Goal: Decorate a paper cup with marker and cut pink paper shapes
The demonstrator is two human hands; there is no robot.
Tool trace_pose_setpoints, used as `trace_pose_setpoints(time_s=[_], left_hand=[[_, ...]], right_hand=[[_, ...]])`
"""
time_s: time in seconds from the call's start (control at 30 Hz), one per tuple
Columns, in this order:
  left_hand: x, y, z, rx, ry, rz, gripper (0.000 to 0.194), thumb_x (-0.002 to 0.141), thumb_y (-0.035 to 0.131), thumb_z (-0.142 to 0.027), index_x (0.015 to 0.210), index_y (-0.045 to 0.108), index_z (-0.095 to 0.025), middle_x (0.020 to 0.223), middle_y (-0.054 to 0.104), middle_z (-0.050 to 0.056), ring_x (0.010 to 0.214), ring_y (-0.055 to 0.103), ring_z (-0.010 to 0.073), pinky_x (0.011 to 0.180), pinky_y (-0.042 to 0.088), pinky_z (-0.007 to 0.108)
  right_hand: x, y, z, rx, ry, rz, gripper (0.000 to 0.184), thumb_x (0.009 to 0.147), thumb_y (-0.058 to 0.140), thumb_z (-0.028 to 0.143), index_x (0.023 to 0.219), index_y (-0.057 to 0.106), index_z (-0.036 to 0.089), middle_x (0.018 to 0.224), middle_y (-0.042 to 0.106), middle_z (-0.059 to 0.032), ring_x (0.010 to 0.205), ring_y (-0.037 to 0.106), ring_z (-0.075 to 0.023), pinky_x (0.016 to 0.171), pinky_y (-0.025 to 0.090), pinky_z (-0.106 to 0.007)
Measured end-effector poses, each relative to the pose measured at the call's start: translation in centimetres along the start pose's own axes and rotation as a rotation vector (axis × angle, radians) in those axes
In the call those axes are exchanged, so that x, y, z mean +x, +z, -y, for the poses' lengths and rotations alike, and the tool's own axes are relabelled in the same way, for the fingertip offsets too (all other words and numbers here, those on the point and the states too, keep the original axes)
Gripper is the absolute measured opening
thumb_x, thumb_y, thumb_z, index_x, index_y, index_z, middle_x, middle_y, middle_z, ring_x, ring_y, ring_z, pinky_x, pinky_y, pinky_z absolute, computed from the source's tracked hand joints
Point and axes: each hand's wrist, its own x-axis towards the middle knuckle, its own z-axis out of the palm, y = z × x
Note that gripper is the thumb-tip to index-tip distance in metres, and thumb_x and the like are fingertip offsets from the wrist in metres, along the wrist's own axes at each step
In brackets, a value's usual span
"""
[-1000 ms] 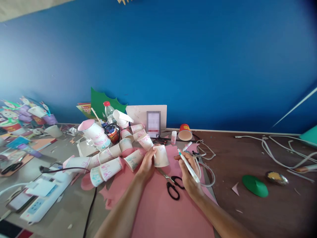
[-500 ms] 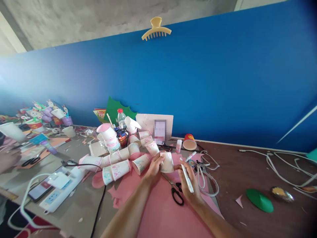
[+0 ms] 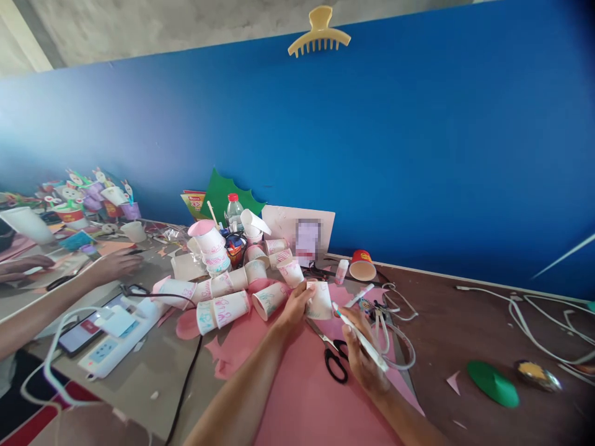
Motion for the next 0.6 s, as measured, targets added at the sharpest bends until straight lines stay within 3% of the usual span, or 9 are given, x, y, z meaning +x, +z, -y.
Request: trace_pose_setpoints(time_s=[0.27,0.43,0.6], left_hand=[[0.1,-0.3,-0.2,0.031,0.023,-0.006,0.031,0.066,0.075,-0.044,0.079,0.064,-0.018,0.071,0.061,0.002,0.070,0.054,0.0165,0.061,0.038,0.025],[0.6,-0.8,0.7,0.022,0.016,0.014,0.031,0.070,0.070,-0.044,0.082,0.064,-0.016,0.071,0.056,0.000,0.062,0.047,0.0121,0.057,0.035,0.024],[1.1,-1.3,1.8,0.073,0.042,0.022,0.029,0.073,0.068,-0.042,0.086,0.064,-0.016,0.075,0.056,0.001,0.066,0.046,0.0129,0.059,0.034,0.025]], right_hand=[[-0.6,-0.2,0.0,0.047,0.009,0.069,0.022,0.093,0.047,0.034,0.099,0.066,0.025,0.095,0.070,-0.0069,0.093,0.064,-0.0251,0.083,0.053,-0.040],[-0.6,-0.1,-0.8,0.072,0.042,0.094,0.019,0.093,0.049,0.032,0.094,0.066,0.024,0.087,0.069,-0.0056,0.083,0.065,-0.0221,0.076,0.054,-0.035],[-0.5,-0.1,-0.7,0.035,0.010,0.133,0.019,0.093,0.049,0.030,0.093,0.066,0.024,0.094,0.070,-0.0072,0.096,0.064,-0.0243,0.084,0.052,-0.037]])
